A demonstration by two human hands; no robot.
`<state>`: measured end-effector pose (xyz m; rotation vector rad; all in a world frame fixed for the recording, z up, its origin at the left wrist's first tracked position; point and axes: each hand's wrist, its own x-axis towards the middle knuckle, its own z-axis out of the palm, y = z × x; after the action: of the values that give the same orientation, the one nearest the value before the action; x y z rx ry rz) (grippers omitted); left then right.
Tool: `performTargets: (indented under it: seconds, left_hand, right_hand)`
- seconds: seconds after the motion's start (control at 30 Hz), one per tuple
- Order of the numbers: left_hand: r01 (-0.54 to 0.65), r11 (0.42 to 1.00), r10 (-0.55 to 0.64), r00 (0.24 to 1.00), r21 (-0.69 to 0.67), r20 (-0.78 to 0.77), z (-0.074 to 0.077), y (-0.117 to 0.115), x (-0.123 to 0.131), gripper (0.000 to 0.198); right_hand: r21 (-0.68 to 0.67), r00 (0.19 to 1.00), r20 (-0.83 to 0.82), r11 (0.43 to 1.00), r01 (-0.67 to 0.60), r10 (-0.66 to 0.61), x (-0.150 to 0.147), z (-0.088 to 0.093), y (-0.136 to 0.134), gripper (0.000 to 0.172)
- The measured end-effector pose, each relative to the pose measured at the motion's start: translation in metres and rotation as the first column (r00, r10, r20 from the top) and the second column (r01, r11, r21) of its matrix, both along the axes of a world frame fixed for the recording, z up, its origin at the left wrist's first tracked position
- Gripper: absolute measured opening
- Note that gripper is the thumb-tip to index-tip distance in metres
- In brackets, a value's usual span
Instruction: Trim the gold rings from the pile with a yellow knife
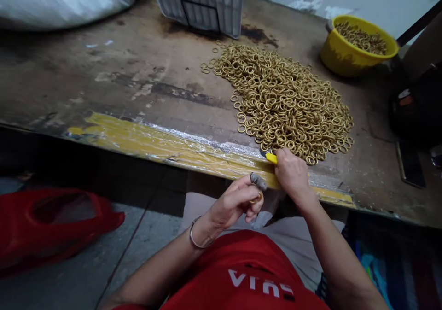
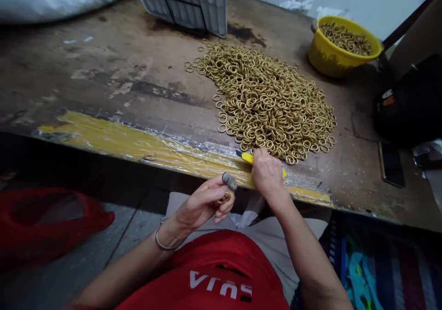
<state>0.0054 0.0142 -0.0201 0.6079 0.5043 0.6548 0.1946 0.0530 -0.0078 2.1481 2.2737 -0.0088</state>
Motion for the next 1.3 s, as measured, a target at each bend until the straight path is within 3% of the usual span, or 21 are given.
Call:
performTargets:
  seconds: [0.07, 0.13, 0.23, 0.33, 0.43, 0.5, 0.57, 0.7, 0.8, 0.93, 1.07, 1.13, 1.2, 1.3]
  left_hand:
    - [-0.051, 0.999, 0.051, 0.999, -0.011, -0.008, 0.001, 0.004, -0.002, 0.025]
    - [-0.148, 0.989, 0.149, 0.984, 0.018, -0.1, 0.004, 0.009, -0.004, 0.03]
    - [-0.253, 0.961, 0.274, 0.924, 0.112, -0.266, 0.005, 0.015, -0.004, 0.033]
    - [-0.144, 0.981, 0.178, 0.936, 0.131, -0.303, 0.002, 0.015, -0.002, 0.039]
    - [-0.015, 0.998, 0.031, 0.966, 0.065, -0.258, -0.002, 0.011, 0.0, 0.044]
    - [-0.017, 1.0, 0.022, 0.975, 0.024, -0.222, -0.002, 0.008, 0.002, 0.045]
    - [-0.063, 0.998, 0.065, 0.979, 0.013, -0.195, -0.001, 0.005, 0.003, 0.044]
    - [-0.146, 0.985, 0.162, 0.968, 0.096, -0.193, 0.002, 0.002, 0.005, 0.037]
    - [-0.151, 0.978, 0.182, 0.956, 0.147, -0.229, 0.0, 0.001, 0.007, 0.031]
    - [-0.111, 0.967, 0.174, 0.945, 0.231, -0.275, -0.002, 0.003, 0.005, 0.025]
    - [-0.018, 0.967, 0.079, 0.97, 0.253, -0.231, 0.012, 0.001, -0.003, 0.024]
    - [0.067, 0.974, -0.028, 0.983, 0.216, -0.179, 0.02, -0.002, -0.007, 0.027]
    - [0.109, 0.986, -0.094, 0.989, 0.13, -0.118, 0.022, -0.004, -0.008, 0.032]
    - [0.05, 0.998, -0.053, 0.996, -0.039, -0.067, 0.014, -0.004, -0.005, 0.042]
  right_hand:
    - [-0.012, 0.995, -0.097, 1.0, -0.016, 0.015, 0.004, 0.004, 0.0, 0.018]
    - [-0.035, 0.943, -0.322, 0.994, -0.102, 0.085, 0.01, 0.011, -0.006, 0.014]
    - [-0.06, 0.726, -0.658, 0.948, -0.313, 0.198, 0.016, 0.024, -0.018, 0.025]
    - [-0.041, 0.571, -0.791, 0.912, -0.408, 0.22, 0.015, 0.032, -0.026, 0.027]
    - [-0.008, 0.533, -0.816, 0.918, -0.396, 0.223, 0.012, 0.033, -0.031, 0.023]
    - [0.027, 0.555, -0.797, 0.932, -0.36, 0.237, 0.011, 0.031, -0.036, 0.019]
    - [0.076, 0.636, -0.729, 0.954, -0.289, 0.251, 0.01, 0.027, -0.044, 0.013]
    - [0.118, 0.853, -0.471, 0.974, -0.193, 0.226, 0.005, 0.021, -0.062, 0.031]
    - [0.087, 0.926, -0.325, 0.981, -0.174, 0.193, -0.002, 0.019, -0.071, 0.029]
    - [0.082, 0.96, -0.215, 0.983, -0.163, 0.177, -0.006, 0.015, -0.07, 0.021]
    - [0.025, 0.991, -0.112, 0.997, -0.066, 0.069, 0.01, 0.007, -0.059, 0.02]
    - [0.035, 0.997, -0.067, 0.999, 0.038, -0.036, 0.022, 0.005, -0.052, 0.023]
    - [0.1, 0.994, -0.085, 0.992, 0.071, -0.062, 0.029, 0.003, -0.045, 0.027]
    - [0.151, 0.995, -0.101, 0.988, 0.041, -0.025, 0.027, 0.001, -0.033, 0.022]
